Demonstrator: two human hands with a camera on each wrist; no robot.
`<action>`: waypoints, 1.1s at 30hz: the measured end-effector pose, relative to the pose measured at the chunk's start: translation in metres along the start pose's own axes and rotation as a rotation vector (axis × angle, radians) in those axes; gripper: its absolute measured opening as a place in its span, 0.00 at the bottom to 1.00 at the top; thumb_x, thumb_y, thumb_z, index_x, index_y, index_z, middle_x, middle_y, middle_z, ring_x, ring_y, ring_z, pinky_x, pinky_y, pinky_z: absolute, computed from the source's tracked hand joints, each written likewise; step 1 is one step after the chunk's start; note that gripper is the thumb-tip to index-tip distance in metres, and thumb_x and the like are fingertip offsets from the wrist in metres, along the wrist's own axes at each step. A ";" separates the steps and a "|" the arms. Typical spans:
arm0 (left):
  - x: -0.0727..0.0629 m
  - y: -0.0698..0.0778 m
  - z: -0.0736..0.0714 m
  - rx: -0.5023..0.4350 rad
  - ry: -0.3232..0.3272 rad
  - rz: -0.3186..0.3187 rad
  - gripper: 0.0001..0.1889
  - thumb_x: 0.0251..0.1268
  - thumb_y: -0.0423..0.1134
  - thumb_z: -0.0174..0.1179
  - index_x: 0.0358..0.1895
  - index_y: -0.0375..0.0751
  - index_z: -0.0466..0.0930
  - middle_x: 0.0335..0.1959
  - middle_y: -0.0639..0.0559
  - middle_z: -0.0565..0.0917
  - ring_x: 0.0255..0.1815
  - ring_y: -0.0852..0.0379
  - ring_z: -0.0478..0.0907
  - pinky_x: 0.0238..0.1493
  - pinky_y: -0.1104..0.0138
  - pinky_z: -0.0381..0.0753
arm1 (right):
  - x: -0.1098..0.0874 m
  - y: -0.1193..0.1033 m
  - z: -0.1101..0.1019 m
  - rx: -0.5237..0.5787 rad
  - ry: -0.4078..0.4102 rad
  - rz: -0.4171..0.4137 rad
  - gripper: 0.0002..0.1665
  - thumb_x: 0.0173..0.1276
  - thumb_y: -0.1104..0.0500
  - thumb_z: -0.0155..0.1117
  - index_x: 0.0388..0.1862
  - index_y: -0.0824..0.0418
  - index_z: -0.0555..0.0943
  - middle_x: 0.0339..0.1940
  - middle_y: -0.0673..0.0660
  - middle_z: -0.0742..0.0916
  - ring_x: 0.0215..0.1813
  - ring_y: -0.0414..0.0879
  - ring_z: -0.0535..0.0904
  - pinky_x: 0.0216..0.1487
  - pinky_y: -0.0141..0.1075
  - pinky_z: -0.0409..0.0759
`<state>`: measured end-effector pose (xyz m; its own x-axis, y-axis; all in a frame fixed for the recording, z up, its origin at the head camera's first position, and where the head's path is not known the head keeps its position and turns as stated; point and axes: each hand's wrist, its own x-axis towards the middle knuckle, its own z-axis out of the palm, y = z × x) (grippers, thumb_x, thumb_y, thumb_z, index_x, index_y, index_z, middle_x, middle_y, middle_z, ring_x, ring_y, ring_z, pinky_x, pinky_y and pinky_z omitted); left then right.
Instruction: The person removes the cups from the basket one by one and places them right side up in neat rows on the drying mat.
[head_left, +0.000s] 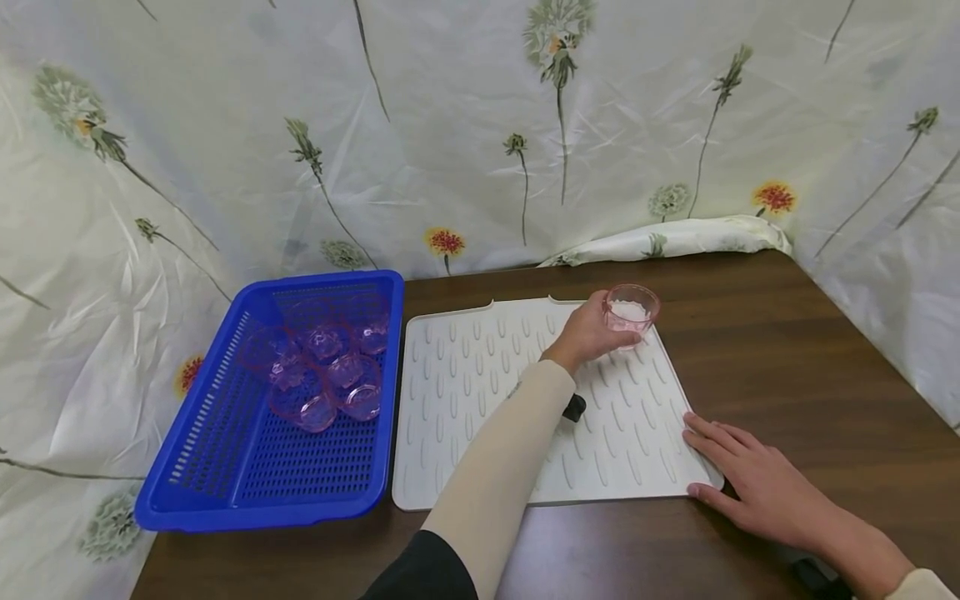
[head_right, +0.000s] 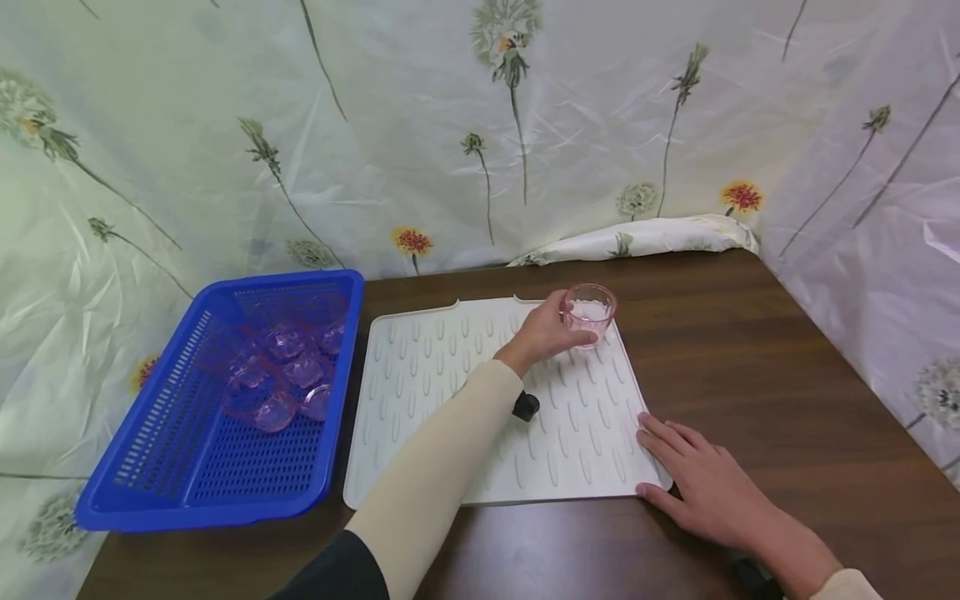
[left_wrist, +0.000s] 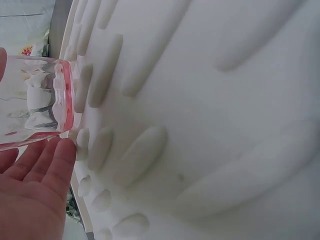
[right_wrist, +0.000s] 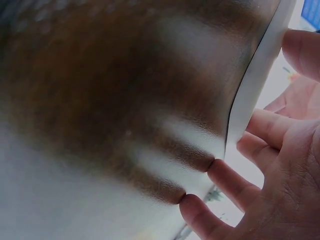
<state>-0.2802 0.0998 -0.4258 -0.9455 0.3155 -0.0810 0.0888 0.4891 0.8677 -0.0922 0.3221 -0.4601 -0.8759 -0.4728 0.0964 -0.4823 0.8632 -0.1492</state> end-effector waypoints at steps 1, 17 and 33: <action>0.000 0.000 -0.001 0.010 0.001 0.008 0.42 0.52 0.46 0.76 0.71 0.45 0.65 0.66 0.50 0.78 0.64 0.57 0.75 0.64 0.67 0.76 | 0.000 0.000 0.000 0.000 0.001 0.001 0.43 0.59 0.39 0.72 0.68 0.59 0.74 0.73 0.58 0.74 0.66 0.58 0.71 0.52 0.60 0.77; -0.014 0.031 -0.108 0.383 -0.054 0.086 0.49 0.58 0.67 0.63 0.78 0.49 0.55 0.79 0.53 0.61 0.79 0.56 0.58 0.75 0.60 0.66 | -0.001 0.001 0.003 -0.020 0.071 -0.035 0.42 0.56 0.42 0.75 0.66 0.59 0.76 0.74 0.54 0.73 0.64 0.55 0.71 0.51 0.52 0.75; -0.134 0.027 -0.209 0.726 -0.098 0.409 0.29 0.70 0.51 0.60 0.69 0.43 0.69 0.70 0.48 0.73 0.72 0.51 0.68 0.72 0.56 0.70 | -0.001 0.003 0.003 -0.083 0.074 -0.046 0.43 0.55 0.39 0.75 0.66 0.56 0.76 0.75 0.51 0.73 0.64 0.51 0.71 0.52 0.47 0.75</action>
<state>-0.2168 -0.0991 -0.2886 -0.7664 0.6346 0.0995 0.6300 0.7124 0.3091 -0.0928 0.3242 -0.4636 -0.8479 -0.5008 0.1739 -0.5168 0.8539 -0.0610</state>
